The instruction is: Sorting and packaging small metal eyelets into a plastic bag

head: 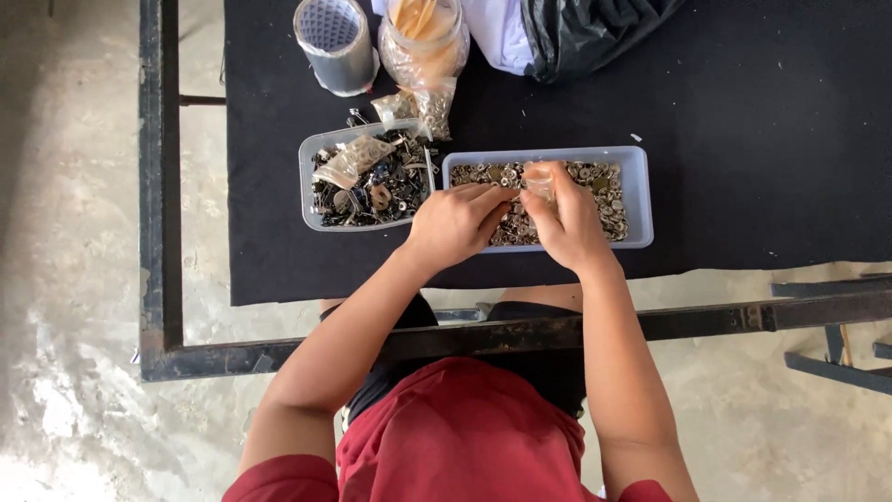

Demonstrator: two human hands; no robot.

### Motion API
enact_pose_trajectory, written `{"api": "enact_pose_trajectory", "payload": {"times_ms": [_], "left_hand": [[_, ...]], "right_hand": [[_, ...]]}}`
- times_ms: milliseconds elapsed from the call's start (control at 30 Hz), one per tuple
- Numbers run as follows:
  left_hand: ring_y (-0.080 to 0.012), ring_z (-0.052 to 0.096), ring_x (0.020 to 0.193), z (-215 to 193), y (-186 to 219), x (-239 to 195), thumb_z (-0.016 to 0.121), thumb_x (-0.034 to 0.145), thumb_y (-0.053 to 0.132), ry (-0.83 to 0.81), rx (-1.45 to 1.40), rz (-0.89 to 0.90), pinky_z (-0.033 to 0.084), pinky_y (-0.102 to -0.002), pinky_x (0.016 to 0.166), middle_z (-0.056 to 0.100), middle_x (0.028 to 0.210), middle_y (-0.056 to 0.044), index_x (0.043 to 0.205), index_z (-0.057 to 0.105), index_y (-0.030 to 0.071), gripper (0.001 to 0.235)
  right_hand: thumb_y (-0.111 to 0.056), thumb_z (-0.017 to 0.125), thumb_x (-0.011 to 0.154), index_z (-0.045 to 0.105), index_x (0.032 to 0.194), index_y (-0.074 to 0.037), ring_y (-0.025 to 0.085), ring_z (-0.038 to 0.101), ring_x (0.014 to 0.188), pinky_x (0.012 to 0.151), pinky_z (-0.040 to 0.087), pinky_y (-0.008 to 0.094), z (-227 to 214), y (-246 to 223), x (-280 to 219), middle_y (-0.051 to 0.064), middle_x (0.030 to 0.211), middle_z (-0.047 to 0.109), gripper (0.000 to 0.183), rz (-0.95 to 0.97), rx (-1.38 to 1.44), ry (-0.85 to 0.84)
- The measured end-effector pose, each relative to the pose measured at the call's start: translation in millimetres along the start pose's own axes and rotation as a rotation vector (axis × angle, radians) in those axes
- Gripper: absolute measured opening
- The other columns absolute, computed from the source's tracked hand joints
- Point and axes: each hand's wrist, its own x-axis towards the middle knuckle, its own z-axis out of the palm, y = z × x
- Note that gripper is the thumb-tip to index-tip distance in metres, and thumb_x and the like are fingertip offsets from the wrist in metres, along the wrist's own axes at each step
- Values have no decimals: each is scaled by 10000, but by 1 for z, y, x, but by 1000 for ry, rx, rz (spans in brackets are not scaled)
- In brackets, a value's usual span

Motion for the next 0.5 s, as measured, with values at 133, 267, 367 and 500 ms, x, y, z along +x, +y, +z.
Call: {"api": "enact_pose_trajectory", "payload": {"times_ms": [133, 267, 367, 500], "left_hand": [[-299, 774, 867, -2, 3, -3, 651, 999, 100, -9, 3, -22, 628, -364, 712, 773, 907, -123, 1082, 750, 71, 133], [-303, 767, 801, -4, 2, 6, 665, 974, 71, 25, -35, 4, 622, -364, 671, 761, 843, -120, 1041, 743, 68, 102], [-296, 768, 795, -3, 4, 0, 676, 970, 77, 28, -31, -12, 622, -363, 666, 761, 838, -114, 1032, 740, 69, 90], [-304, 766, 792, -3, 3, 1, 676, 970, 63, 47, -57, 0, 625, -371, 667, 756, 832, -119, 1044, 726, 68, 89]], "right_hand": [[-327, 525, 1071, 595, 1153, -49, 240, 615, 503, 437, 463, 329, 2, -2, -2, 169, 737, 690, 299, 2, -42, -14], [-317, 519, 1076, 602, 1145, -39, 198, 551, 432, 400, 403, 291, -2, -3, 1, 112, 618, 619, 298, 7, -20, -2], [-331, 521, 1081, 605, 1124, -48, 190, 552, 411, 377, 387, 276, 0, -3, -1, 101, 576, 609, 299, 12, -9, -18], [-322, 529, 1091, 619, 1104, -60, 185, 556, 400, 361, 386, 276, 2, 3, 1, 101, 559, 612, 277, 1, -19, -19]]}}
